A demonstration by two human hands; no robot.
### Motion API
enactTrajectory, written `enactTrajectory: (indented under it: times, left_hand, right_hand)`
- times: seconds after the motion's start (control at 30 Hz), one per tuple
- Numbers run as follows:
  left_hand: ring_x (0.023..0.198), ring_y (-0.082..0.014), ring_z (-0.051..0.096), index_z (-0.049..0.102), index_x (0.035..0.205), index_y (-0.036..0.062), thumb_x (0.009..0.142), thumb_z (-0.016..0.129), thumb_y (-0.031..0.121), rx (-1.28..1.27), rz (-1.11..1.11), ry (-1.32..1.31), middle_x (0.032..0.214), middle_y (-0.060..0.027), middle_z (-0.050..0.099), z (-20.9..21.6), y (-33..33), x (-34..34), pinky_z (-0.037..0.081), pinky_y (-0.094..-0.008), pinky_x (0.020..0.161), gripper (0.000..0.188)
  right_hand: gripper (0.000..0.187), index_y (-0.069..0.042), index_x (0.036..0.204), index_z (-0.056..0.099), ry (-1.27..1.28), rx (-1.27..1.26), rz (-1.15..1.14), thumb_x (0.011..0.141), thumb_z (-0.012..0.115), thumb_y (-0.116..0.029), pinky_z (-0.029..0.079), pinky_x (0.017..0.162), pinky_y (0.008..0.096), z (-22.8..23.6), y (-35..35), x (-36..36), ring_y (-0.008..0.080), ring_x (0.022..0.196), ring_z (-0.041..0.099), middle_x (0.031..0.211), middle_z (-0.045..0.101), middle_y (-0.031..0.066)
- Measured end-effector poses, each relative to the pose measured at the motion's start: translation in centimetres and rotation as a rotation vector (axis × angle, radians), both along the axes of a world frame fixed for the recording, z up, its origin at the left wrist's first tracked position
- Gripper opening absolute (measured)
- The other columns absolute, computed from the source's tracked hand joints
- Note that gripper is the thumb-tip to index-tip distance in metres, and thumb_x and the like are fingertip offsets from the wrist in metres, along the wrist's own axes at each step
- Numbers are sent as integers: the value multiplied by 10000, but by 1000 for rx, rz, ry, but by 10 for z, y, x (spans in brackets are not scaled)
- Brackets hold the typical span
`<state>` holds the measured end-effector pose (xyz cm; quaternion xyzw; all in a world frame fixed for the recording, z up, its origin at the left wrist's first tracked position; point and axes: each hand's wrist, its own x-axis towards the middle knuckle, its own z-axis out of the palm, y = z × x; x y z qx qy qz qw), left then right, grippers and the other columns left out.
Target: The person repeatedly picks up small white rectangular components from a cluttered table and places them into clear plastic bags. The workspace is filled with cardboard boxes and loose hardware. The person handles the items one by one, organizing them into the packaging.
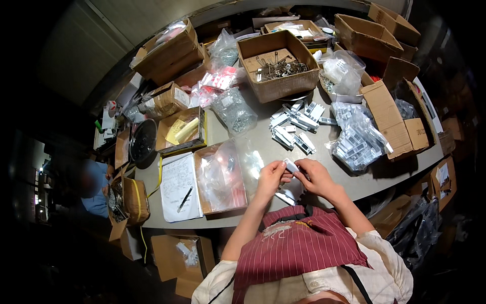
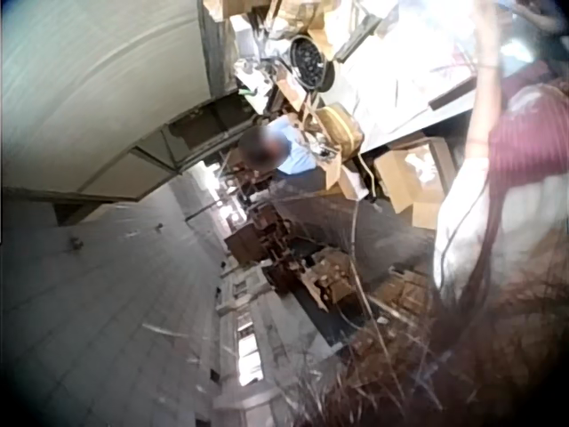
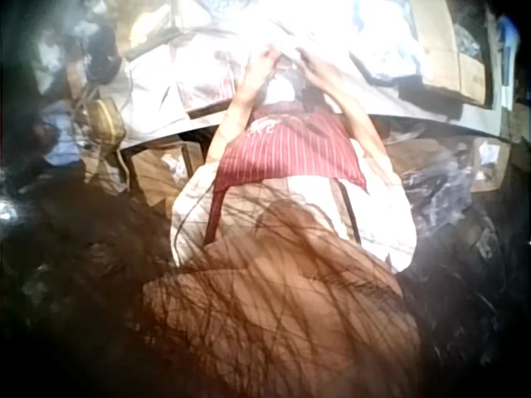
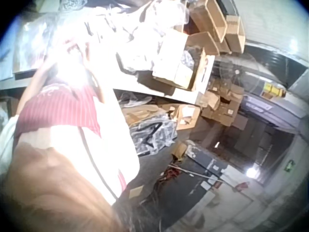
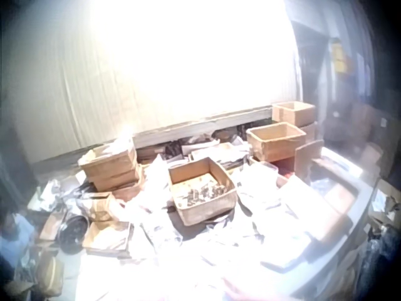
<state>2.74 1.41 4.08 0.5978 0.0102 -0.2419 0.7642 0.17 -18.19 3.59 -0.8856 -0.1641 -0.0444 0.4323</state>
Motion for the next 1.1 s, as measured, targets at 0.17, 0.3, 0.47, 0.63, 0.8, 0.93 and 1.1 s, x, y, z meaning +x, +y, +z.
enactTrajectory:
  times: [0.17,0.3,0.47,0.63,0.8,0.93,1.1]
  left_hand:
    - [764,-200,715,641,1022,-38,1000,553,203,-82,8,142,890,-148,716,4,6,-1,593,-300,697,257]
    - [757,-218,719,634,1019,-49,989,542,168,-99,35,115,897,-174,717,4,5,-2,597,-311,712,237]
    - [759,-233,721,626,1030,-62,1000,509,158,-173,79,103,896,-188,716,-5,-5,-5,600,-321,713,251]
    - [756,-255,715,615,1015,-51,1001,500,162,-224,88,111,870,-173,700,-11,-10,-9,603,-340,727,243]
    - [770,-272,706,580,961,-12,983,507,164,-278,194,263,814,-125,647,-10,-4,-12,600,-376,716,192]
    - [749,-252,702,581,951,4,981,463,188,-276,145,226,758,-92,616,4,-5,-11,570,-339,625,220]
    - [636,-176,630,592,936,35,991,474,269,-235,25,165,752,-72,634,-11,-2,-13,451,-280,464,268]
  right_hand:
    - [172,-31,975,591,-87,-63,-10,851,656,-131,481,710,473,4,7,-8,394,816,594,868,593,166]
    - [180,-41,975,589,-179,-56,-65,824,669,-97,472,680,456,0,13,-12,374,789,588,846,573,162]
    - [177,-49,955,591,-254,-66,-126,803,677,-80,456,646,443,2,13,-18,353,741,567,801,537,141]
    - [162,-43,947,600,-333,-57,-160,810,679,-80,450,621,427,7,12,-22,340,714,556,780,521,130]
    - [184,-12,1005,622,-285,21,-213,859,685,-106,464,596,379,20,12,-18,296,684,580,783,572,124]
    - [226,18,1058,630,278,574,-212,957,659,-182,441,642,267,4,8,-17,55,731,527,842,603,-2]
    - [237,-16,1063,643,531,937,-208,957,659,-227,416,734,228,11,8,-14,49,796,531,867,609,-30]
